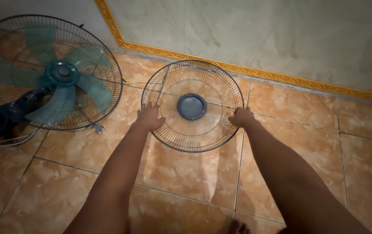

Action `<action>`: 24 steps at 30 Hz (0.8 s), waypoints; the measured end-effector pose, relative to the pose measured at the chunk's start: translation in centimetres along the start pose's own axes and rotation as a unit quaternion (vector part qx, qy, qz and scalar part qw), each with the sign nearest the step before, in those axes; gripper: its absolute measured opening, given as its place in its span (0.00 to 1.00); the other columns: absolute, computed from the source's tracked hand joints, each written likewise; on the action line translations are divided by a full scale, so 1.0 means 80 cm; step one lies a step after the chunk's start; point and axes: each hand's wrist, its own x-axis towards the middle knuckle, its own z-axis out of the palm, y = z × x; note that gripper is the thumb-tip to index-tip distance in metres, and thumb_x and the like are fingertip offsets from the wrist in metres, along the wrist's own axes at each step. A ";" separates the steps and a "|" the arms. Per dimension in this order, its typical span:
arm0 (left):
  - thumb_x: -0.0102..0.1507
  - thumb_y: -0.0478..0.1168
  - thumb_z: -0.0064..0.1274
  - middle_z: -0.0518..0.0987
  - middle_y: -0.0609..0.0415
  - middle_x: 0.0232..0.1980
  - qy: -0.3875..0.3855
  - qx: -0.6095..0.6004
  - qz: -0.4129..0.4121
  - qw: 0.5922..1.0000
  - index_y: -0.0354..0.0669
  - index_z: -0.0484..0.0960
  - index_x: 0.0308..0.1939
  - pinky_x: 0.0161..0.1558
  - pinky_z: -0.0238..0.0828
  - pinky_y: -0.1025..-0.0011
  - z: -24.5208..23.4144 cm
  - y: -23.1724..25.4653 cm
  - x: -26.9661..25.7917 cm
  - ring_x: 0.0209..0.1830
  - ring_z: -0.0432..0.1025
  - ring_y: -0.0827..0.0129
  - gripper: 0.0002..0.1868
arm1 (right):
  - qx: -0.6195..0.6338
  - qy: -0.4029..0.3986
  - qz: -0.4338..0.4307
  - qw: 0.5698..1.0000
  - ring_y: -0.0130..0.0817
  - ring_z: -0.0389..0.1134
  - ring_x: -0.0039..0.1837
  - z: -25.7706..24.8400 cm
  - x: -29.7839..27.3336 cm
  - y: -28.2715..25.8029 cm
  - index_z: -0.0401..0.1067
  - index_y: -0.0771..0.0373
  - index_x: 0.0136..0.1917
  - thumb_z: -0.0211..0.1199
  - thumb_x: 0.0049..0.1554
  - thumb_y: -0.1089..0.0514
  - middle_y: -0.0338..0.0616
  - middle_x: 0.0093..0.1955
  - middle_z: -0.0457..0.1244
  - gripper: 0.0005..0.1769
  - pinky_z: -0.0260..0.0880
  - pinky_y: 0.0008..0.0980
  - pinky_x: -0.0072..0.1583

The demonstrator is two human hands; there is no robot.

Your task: The person unplugs a wall-mounted fan, removes it from the wall, and places it on the floor. They then disassemble the fan by removing the front grill, the fan blades, and the central hub nut, leaving the components separated on the floor.

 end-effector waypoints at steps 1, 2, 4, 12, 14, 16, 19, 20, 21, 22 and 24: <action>0.60 0.56 0.59 0.50 0.42 0.83 0.006 -0.007 0.007 1.000 0.50 0.62 0.76 0.78 0.42 0.47 -0.002 -0.011 -0.003 0.83 0.42 0.47 0.43 | 0.008 0.000 0.002 1.000 0.56 0.59 0.73 -0.008 -0.002 -0.011 0.75 0.58 0.64 0.67 0.52 0.37 0.62 0.68 0.62 0.33 0.64 0.46 0.70; 0.61 0.54 0.59 0.51 0.42 0.83 0.013 -0.014 0.015 1.000 0.49 0.63 0.76 0.78 0.44 0.50 -0.004 -0.024 -0.005 0.83 0.43 0.48 0.42 | 0.016 0.007 -0.015 1.000 0.55 0.59 0.73 -0.015 -0.008 -0.021 0.76 0.59 0.64 0.68 0.52 0.38 0.61 0.67 0.63 0.33 0.64 0.46 0.71; 0.62 0.53 0.60 0.56 0.40 0.81 0.043 -0.031 0.045 0.998 0.45 0.67 0.73 0.78 0.49 0.56 -0.011 -0.053 -0.012 0.83 0.48 0.49 0.39 | 0.031 0.021 -0.049 0.998 0.54 0.61 0.73 -0.028 -0.021 -0.035 0.77 0.60 0.63 0.69 0.51 0.40 0.60 0.65 0.66 0.33 0.63 0.45 0.72; 0.60 0.49 0.59 0.57 0.39 0.79 0.068 -0.037 0.096 0.992 0.45 0.72 0.69 0.74 0.53 0.59 -0.056 -0.078 -0.020 0.79 0.53 0.50 0.34 | 0.097 0.157 -0.093 0.978 0.57 0.65 0.68 -0.088 -0.060 -0.057 0.75 0.65 0.62 0.66 0.55 0.44 0.64 0.68 0.62 0.28 0.65 0.47 0.68; 0.60 0.49 0.60 0.59 0.38 0.77 0.092 -0.020 0.141 0.986 0.43 0.74 0.67 0.74 0.53 0.58 -0.061 -0.079 -0.012 0.79 0.53 0.49 0.32 | 0.108 0.206 -0.106 0.967 0.59 0.64 0.67 -0.092 -0.069 -0.057 0.75 0.67 0.61 0.65 0.56 0.45 0.66 0.68 0.61 0.27 0.65 0.48 0.67; 0.61 0.50 0.60 0.64 0.41 0.76 0.100 -0.042 0.170 0.980 0.41 0.75 0.66 0.74 0.56 0.59 -0.059 -0.077 -0.004 0.77 0.57 0.51 0.31 | 0.092 0.220 -0.110 0.965 0.59 0.63 0.68 -0.089 -0.077 -0.058 0.75 0.68 0.60 0.65 0.57 0.44 0.67 0.65 0.62 0.27 0.63 0.48 0.67; 0.60 0.50 0.60 0.65 0.40 0.74 0.115 -0.053 0.177 0.976 0.42 0.76 0.64 0.72 0.57 0.58 -0.051 -0.081 0.007 0.74 0.59 0.50 0.31 | 0.104 0.215 -0.100 0.966 0.58 0.64 0.69 -0.076 -0.088 -0.072 0.76 0.67 0.60 0.66 0.57 0.43 0.65 0.64 0.66 0.28 0.63 0.45 0.70; 0.59 0.49 0.60 0.64 0.40 0.74 0.121 -0.057 0.174 0.976 0.43 0.76 0.64 0.70 0.57 0.56 -0.046 -0.078 0.012 0.73 0.59 0.49 0.31 | 0.115 0.209 -0.075 0.968 0.58 0.65 0.69 -0.072 -0.099 -0.073 0.76 0.67 0.60 0.65 0.57 0.43 0.65 0.64 0.66 0.27 0.63 0.46 0.70; 0.59 0.50 0.60 0.66 0.40 0.72 0.129 -0.052 0.183 0.973 0.42 0.76 0.63 0.70 0.58 0.56 -0.044 -0.080 0.016 0.72 0.59 0.49 0.30 | 0.128 0.207 -0.056 0.968 0.58 0.65 0.68 -0.071 -0.103 -0.084 0.76 0.66 0.60 0.65 0.57 0.43 0.65 0.64 0.65 0.27 0.63 0.47 0.69; 0.60 0.50 0.60 0.68 0.41 0.70 0.138 -0.047 0.193 0.970 0.41 0.77 0.62 0.69 0.58 0.55 -0.040 -0.083 0.018 0.72 0.60 0.50 0.30 | 0.142 0.204 -0.036 0.968 0.58 0.65 0.68 -0.070 -0.107 -0.097 0.76 0.66 0.60 0.65 0.57 0.43 0.65 0.64 0.65 0.27 0.63 0.47 0.69; 0.60 0.50 0.59 0.71 0.42 0.68 0.148 -0.059 0.202 0.966 0.40 0.78 0.61 0.69 0.59 0.53 -0.030 -0.092 0.025 0.71 0.61 0.50 0.28 | 0.191 0.192 -0.004 0.963 0.56 0.68 0.65 -0.065 -0.112 -0.123 0.75 0.66 0.61 0.64 0.57 0.42 0.64 0.62 0.67 0.28 0.66 0.46 0.67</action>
